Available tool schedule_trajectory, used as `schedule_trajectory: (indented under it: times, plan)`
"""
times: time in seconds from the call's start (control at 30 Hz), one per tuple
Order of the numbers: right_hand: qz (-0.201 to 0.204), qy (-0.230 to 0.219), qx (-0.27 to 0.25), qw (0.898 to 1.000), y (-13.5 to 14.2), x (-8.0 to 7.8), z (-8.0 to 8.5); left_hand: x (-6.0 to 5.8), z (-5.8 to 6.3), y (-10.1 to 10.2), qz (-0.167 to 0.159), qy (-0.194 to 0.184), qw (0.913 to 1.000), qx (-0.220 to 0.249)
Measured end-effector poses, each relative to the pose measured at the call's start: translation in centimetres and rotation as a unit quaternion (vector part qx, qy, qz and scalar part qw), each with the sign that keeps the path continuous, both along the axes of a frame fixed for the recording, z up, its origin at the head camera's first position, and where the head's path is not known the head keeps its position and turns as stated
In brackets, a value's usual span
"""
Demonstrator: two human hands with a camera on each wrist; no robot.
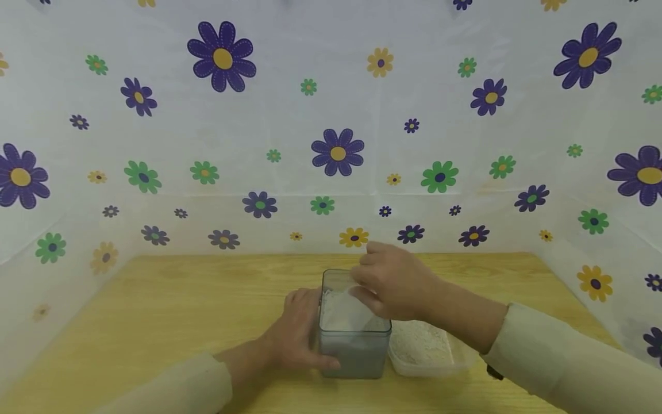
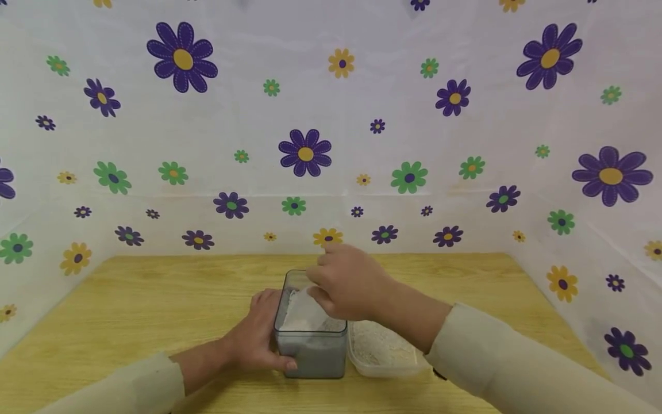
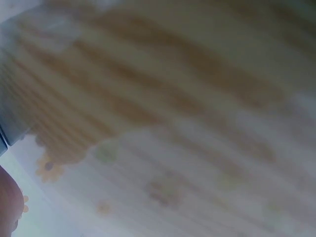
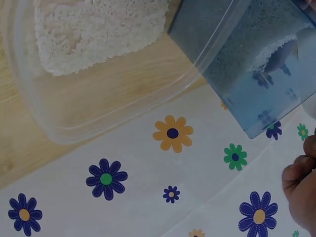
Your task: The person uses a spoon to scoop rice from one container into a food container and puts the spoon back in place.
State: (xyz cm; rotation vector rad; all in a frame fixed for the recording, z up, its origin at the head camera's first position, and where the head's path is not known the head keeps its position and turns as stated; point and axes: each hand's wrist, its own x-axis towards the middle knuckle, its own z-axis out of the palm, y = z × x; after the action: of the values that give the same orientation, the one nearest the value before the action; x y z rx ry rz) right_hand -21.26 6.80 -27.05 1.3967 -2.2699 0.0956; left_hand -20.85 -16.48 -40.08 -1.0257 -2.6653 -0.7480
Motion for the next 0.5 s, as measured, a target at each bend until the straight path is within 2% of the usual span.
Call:
schedule_trajectory:
  times: [0.07, 0.13, 0.23, 0.33, 0.5]
  plan:
    - [-0.067, -0.085, -0.001, 0.994, 0.1, 0.0, -0.3, 0.0, -0.1, 0.0, -0.001, 0.001, 1.0, 0.001]
    - [-0.119, -0.164, -0.015, 0.979, 0.2, -0.1, -0.6, 0.0, -0.1, -0.1, -0.004, 0.009, 1.0, -0.001]
    - [-0.17, -0.244, -0.038, 0.954, 0.5, -0.1, -0.9, 0.0, -0.1, 0.0, -0.006, 0.016, 0.9998, -0.003]
    - [-0.192, -0.287, -0.059, 0.937, 0.6, -0.2, -1.1, 0.0, 0.0, 0.0, -0.006, 0.01, 0.9999, 0.0]
    - [-0.213, -0.313, -0.081, 0.922, 0.8, -0.4, -1.2, 0.1, 0.0, 0.0, 0.002, 0.0, 1.0, -0.002]
